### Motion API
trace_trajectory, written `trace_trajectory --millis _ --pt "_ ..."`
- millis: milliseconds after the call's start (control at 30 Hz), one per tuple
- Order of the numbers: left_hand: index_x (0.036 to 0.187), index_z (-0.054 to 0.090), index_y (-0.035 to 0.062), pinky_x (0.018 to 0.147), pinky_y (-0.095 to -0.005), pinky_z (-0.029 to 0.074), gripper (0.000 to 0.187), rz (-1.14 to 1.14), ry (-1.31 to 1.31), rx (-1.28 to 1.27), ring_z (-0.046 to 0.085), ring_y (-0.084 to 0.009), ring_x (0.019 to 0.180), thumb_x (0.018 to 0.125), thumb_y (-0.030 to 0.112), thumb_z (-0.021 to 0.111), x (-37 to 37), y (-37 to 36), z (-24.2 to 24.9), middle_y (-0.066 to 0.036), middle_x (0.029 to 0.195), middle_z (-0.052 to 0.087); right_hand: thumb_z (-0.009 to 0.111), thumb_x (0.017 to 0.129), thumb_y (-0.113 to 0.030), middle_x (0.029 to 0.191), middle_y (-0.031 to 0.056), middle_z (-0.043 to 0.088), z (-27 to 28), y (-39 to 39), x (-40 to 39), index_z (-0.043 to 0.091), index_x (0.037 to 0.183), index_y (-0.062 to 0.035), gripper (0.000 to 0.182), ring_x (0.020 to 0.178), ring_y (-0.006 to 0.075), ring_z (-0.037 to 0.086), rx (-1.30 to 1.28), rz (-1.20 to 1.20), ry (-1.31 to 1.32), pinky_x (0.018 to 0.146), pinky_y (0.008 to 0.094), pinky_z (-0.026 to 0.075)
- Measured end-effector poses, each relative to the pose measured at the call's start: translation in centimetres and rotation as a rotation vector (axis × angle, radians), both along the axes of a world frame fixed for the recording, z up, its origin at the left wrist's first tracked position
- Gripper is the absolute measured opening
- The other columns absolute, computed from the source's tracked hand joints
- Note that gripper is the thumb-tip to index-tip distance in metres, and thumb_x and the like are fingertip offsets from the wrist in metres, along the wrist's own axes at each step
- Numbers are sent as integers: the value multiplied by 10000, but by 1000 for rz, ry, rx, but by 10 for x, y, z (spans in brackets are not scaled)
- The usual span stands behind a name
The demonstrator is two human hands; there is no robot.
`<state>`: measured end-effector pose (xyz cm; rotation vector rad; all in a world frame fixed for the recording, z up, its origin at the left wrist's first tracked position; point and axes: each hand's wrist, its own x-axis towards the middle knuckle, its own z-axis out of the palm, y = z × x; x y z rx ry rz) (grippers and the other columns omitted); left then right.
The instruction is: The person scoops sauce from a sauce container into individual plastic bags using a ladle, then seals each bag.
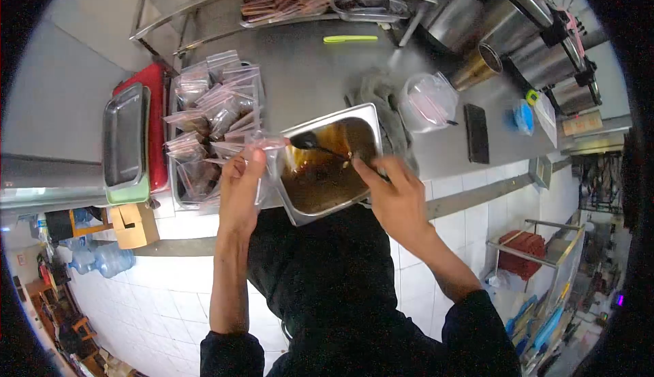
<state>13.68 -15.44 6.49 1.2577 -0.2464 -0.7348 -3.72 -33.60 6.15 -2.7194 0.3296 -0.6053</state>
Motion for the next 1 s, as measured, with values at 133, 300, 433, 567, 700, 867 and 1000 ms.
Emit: trace_trajectory --millis 133,300,433,567,700,867,1000 --pt "1102 666 -2 972 -302 395 398 42 -45 46 572 -134 1022 924 354 663 6 -8 5 -54 1066 677 622 781 28 918 66 569 -15 -1 0 705 1106 -113 364 789 234 625 -105 136 -67 673 366 546" --pt "1151 644 16 779 -258 449 403 18 -98 184 577 -86 906 1007 368 511 8 -7 9 -59 1129 676 603 805 -44 1004 98 540 -14 -12 0 648 1167 -101 369 866 280 610 9 52 52 723 397 539" --pt "1071 677 7 927 -291 393 431 111 -104 243 572 -108 954 899 402 689 4 -8 10 -56 1035 682 614 815 -48 1012 121 559 -34 8 -18 646 1150 -97 340 890 301 619 67 54 60 695 397 543" --pt "1131 667 -4 959 -299 391 467 30 -75 81 587 -123 991 904 405 678 0 -18 25 -68 1053 687 606 823 -39 991 113 576 -14 -9 -12 648 1174 -114 362 858 302 626 119 -36 132 710 394 548" --pt "1130 669 0 956 -307 402 438 51 -164 193 596 -122 975 921 385 658 6 -18 33 -66 1032 695 612 791 -30 967 85 570 -15 0 -18 681 1138 -104 361 835 265 630 -23 20 79 673 380 552" --pt "1113 677 3 906 -300 442 425 -99 -181 262 598 -122 953 928 385 645 14 -24 53 -65 1017 690 618 786 -26 963 65 551 -19 -4 -7 700 1120 -151 366 831 244 624 -19 18 66 661 375 549" --pt "1023 658 9 881 -279 382 464 -156 -201 288 509 -116 923 908 458 652 28 -27 60 -46 969 630 616 750 -18 980 65 540 1 1 3 686 1105 -116 375 872 234 612 -25 59 -12 682 381 548"
